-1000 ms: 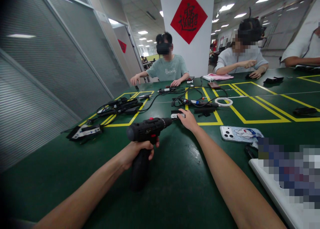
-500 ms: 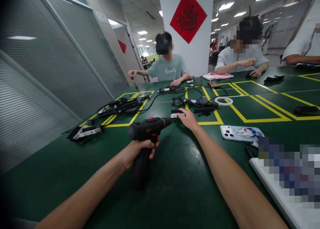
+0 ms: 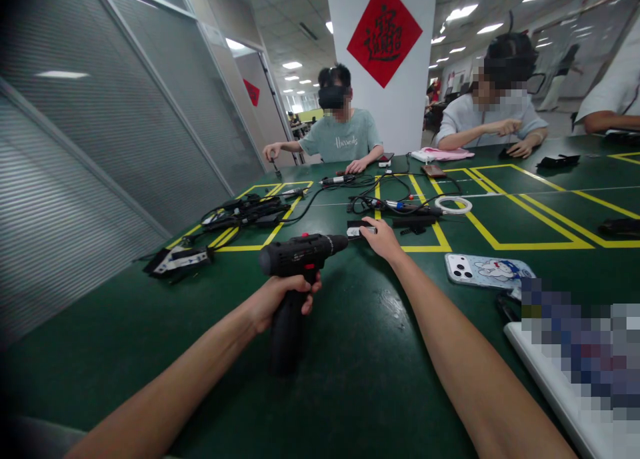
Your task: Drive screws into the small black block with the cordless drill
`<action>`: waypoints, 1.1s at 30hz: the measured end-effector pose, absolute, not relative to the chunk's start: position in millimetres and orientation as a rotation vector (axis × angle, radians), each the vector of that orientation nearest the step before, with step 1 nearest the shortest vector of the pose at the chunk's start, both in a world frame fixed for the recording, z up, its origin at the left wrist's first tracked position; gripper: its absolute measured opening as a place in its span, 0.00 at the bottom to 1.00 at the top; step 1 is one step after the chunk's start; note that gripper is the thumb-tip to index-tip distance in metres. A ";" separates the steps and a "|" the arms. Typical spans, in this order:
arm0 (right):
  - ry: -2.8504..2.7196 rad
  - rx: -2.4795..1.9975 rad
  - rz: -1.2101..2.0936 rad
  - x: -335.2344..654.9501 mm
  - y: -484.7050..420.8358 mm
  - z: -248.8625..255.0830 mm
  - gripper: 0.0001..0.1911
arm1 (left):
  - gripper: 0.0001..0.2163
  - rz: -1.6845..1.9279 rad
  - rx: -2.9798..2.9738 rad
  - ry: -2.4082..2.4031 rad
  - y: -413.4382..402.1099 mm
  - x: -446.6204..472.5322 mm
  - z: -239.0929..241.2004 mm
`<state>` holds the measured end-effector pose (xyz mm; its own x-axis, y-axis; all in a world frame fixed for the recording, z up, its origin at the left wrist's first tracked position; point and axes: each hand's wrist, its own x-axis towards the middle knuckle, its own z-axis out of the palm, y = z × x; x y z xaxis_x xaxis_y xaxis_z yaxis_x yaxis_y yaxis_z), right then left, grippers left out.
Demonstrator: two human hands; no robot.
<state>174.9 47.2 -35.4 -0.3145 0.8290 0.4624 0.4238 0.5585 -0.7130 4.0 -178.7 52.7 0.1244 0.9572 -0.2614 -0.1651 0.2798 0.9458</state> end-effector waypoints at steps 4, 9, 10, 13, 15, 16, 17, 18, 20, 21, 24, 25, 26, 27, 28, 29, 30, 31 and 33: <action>-1.936 -1.005 0.590 174.9 47.0 -36.1 0.19 | 0.09 1.018 0.928 1.131 -179.2 4.4 52.1; -1.932 -1.008 0.569 174.5 45.6 -35.4 0.20 | 0.09 1.020 0.925 1.154 -179.1 4.7 52.2; -1.930 -1.009 0.563 174.4 45.3 -35.2 0.20 | 0.09 1.019 0.929 1.160 -179.3 5.0 52.6; -1.926 -1.007 0.543 173.9 44.5 -34.7 0.20 | 0.09 1.013 0.943 1.177 -180.2 6.3 54.0; -1.925 -1.005 0.532 173.8 43.9 -34.4 0.20 | 0.09 1.011 0.952 1.187 -180.8 6.9 54.8; -1.923 -1.005 0.528 173.8 43.6 -34.3 0.20 | 0.09 1.012 0.956 1.190 -181.0 7.1 55.0; -1.922 -1.005 0.525 173.8 43.4 -34.2 0.20 | 0.09 1.012 0.959 1.193 -181.1 7.1 55.2; -1.921 -1.005 0.521 174.0 43.2 -34.0 0.20 | 0.09 1.012 0.961 1.195 -181.1 7.1 55.3; -1.919 -1.006 0.517 174.3 42.6 -33.5 0.20 | 0.09 1.009 0.965 1.197 -181.1 6.8 55.1; -1.919 -1.007 0.515 174.5 42.3 -33.2 0.20 | 0.08 1.006 0.969 1.198 -180.9 6.6 54.9; -1.919 -1.011 0.515 174.7 41.2 -32.1 0.20 | 0.09 0.999 0.982 1.203 -180.5 6.0 54.0; -1.919 -1.013 0.515 174.8 40.8 -31.7 0.20 | 0.09 1.000 0.984 1.203 -180.4 5.8 53.7; -1.918 -1.015 0.517 174.8 40.5 -31.4 0.20 | 0.09 1.002 0.983 1.202 -180.4 5.7 53.4; -1.918 -1.016 0.518 174.8 40.3 -31.2 0.20 | 0.09 1.005 0.983 1.201 -180.3 5.5 53.2; -1.918 -1.016 0.520 174.8 40.2 -31.0 0.20 | 0.09 1.006 0.982 1.198 -180.3 5.4 53.0; -1.918 -1.016 0.522 174.7 40.2 -30.9 0.20 | 0.08 1.004 0.981 1.195 -180.4 5.4 52.9; -1.918 -1.017 0.524 174.7 40.2 -30.9 0.20 | 0.08 1.002 0.981 1.193 -180.4 5.3 52.9; -1.917 -1.017 0.525 174.6 40.3 -31.0 0.20 | 0.08 1.001 0.981 1.189 -180.4 5.3 53.0; -1.916 -1.018 0.528 174.4 40.6 -31.1 0.20 | 0.08 1.001 0.979 1.181 -180.3 5.3 53.0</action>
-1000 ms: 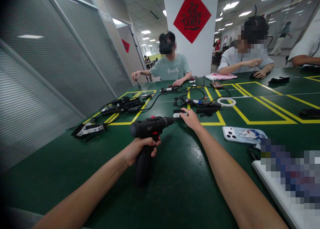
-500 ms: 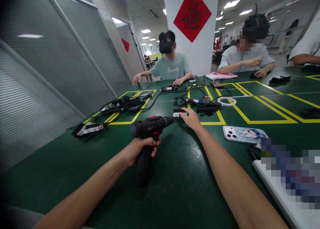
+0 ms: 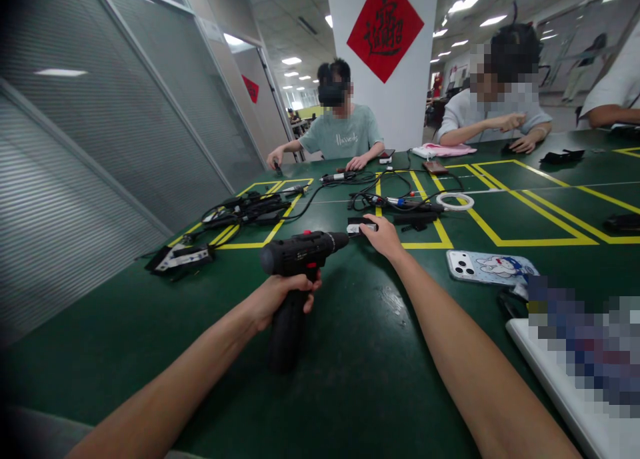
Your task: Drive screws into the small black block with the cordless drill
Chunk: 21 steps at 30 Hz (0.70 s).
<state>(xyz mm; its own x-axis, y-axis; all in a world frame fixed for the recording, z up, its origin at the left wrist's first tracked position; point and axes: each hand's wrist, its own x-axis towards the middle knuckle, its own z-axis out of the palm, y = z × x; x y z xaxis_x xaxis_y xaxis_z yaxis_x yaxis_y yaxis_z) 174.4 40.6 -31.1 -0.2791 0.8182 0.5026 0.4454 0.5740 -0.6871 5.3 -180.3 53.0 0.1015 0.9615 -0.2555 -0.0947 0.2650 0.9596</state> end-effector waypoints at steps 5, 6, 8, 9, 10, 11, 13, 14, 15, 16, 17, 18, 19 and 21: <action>-1.915 -1.018 0.537 174.2 40.8 -31.5 0.20 | 0.08 1.009 0.969 1.170 -179.7 5.3 52.8; -1.915 -1.019 0.539 174.2 40.7 -31.5 0.20 | 0.08 1.010 0.967 1.168 -179.7 5.4 53.0; -1.915 -1.019 0.544 174.4 40.5 -31.4 0.20 | 0.08 1.013 0.959 1.166 -179.9 5.6 53.6; -1.915 -1.019 0.547 174.5 40.4 -31.3 0.20 | 0.09 1.014 0.955 1.166 -180.1 5.8 54.0; -1.915 -1.020 0.549 174.6 40.3 -31.2 0.20 | 0.09 1.015 0.951 1.168 -180.3 6.1 54.5; -1.914 -1.021 0.550 174.6 40.2 -31.1 0.20 | 0.09 1.015 0.949 1.171 -180.5 6.3 54.9; -1.914 -1.022 0.552 174.8 40.0 -30.7 0.20 | 0.09 1.011 0.946 1.181 -180.8 6.7 55.5; -1.914 -1.022 0.553 174.8 39.9 -30.5 0.20 | 0.09 1.009 0.945 1.186 -180.9 6.8 55.6; -1.913 -1.023 0.553 174.9 39.9 -30.4 0.20 | 0.09 1.009 0.944 1.189 -181.0 6.8 55.7; -1.913 -1.023 0.554 174.9 39.9 -30.3 0.20 | 0.09 1.010 0.946 1.190 -181.0 6.8 55.6; -1.913 -1.022 0.554 174.9 39.9 -30.3 0.20 | 0.09 1.009 0.948 1.191 -181.0 6.7 55.5; -1.913 -1.022 0.553 174.9 40.0 -30.4 0.20 | 0.09 1.006 0.949 1.190 -181.1 6.6 55.3; -1.912 -1.022 0.552 174.9 40.2 -30.6 0.20 | 0.09 1.005 0.951 1.188 -181.1 6.4 55.1; -1.913 -1.019 0.549 174.8 40.5 -31.1 0.20 | 0.09 1.004 0.954 1.185 -181.2 6.0 54.4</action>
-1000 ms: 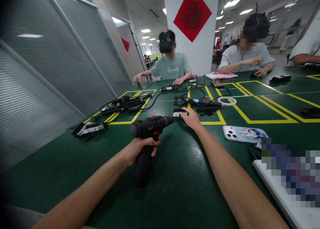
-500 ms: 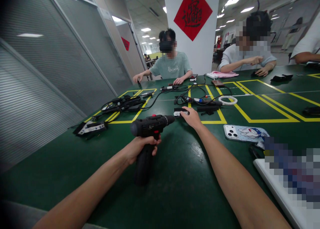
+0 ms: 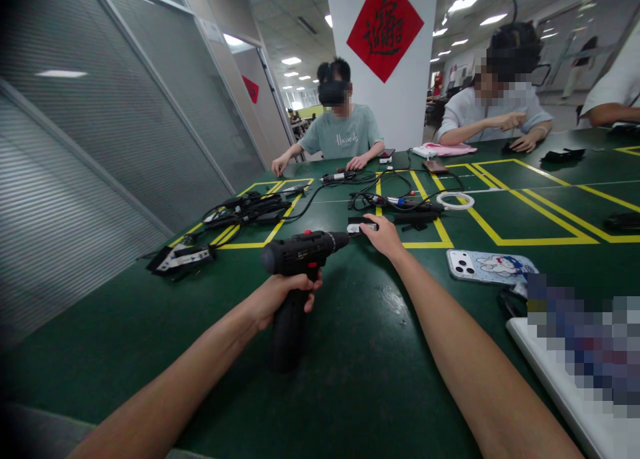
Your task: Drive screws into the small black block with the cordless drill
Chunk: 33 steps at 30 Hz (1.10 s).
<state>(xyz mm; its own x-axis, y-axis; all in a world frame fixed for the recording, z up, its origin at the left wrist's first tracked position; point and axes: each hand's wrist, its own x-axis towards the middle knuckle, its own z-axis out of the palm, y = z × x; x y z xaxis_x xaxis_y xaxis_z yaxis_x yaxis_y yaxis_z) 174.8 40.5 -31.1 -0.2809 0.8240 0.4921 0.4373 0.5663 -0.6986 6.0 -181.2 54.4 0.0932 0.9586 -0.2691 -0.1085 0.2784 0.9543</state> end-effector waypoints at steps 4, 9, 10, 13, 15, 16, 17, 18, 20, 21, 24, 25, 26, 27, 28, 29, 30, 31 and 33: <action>-1.912 -1.014 0.549 174.6 41.0 -32.2 0.20 | 0.09 1.004 0.968 1.174 -181.1 5.5 53.3; -1.915 -1.010 0.549 174.8 41.2 -32.5 0.20 | 0.08 1.010 0.966 1.173 -181.0 5.8 53.7; -1.915 -1.011 0.549 174.9 41.2 -32.4 0.20 | 0.09 1.010 0.964 1.173 -180.9 5.9 53.9; -1.916 -1.012 0.548 175.0 41.7 -32.1 0.20 | 0.09 1.013 0.961 1.172 -180.9 6.1 54.7; -1.917 -1.012 0.548 174.9 42.0 -32.2 0.20 | 0.09 1.010 0.953 1.180 -181.0 6.4 55.3; -1.917 -1.012 0.547 174.9 42.2 -32.4 0.20 | 0.09 1.010 0.947 1.186 -181.2 6.7 55.7; -1.917 -1.012 0.547 174.8 42.3 -32.6 0.20 | 0.10 1.011 0.941 1.190 -181.3 7.0 56.0; -1.917 -1.013 0.547 174.7 42.5 -32.9 0.20 | 0.10 1.013 0.937 1.194 -181.4 7.3 56.3; -1.915 -1.014 0.547 174.5 42.7 -33.5 0.20 | 0.10 1.021 0.931 1.196 -181.6 7.6 56.7; -1.914 -1.014 0.546 174.5 42.8 -33.9 0.20 | 0.10 1.023 0.929 1.196 -181.6 7.7 56.8; -1.913 -1.012 0.547 174.5 42.8 -34.6 0.20 | 0.10 1.016 0.928 1.193 -181.4 7.2 56.5; -1.912 -1.012 0.547 174.5 42.7 -34.7 0.20 | 0.10 1.014 0.930 1.192 -181.3 7.0 56.3; -1.912 -1.012 0.546 174.5 42.6 -34.6 0.20 | 0.10 1.011 0.934 1.190 -181.1 6.7 56.0; -1.912 -1.012 0.546 174.4 42.4 -34.5 0.20 | 0.10 1.008 0.937 1.189 -180.9 6.5 55.8; -1.913 -1.012 0.545 174.2 42.3 -34.3 0.20 | 0.10 1.008 0.941 1.189 -180.7 6.3 55.5; -1.913 -1.013 0.544 174.1 42.1 -34.1 0.20 | 0.10 1.007 0.944 1.191 -180.6 6.2 55.2; -1.913 -1.014 0.544 173.9 41.9 -33.9 0.20 | 0.10 1.007 0.945 1.193 -180.5 6.2 55.0; -1.914 -1.015 0.544 173.8 41.8 -33.6 0.20 | 0.10 1.006 0.946 1.195 -180.5 6.2 54.9; -1.915 -1.017 0.544 173.7 41.5 -33.4 0.20 | 0.10 1.009 0.946 1.198 -180.5 6.4 54.8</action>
<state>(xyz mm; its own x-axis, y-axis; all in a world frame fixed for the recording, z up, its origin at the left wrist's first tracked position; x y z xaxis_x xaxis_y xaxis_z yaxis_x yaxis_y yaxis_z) 173.7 41.5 -33.4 -0.2821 0.8216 0.4953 0.4389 0.5696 -0.6949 6.4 -180.5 54.8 0.0800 0.9581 -0.2749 -0.1081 0.2825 0.9532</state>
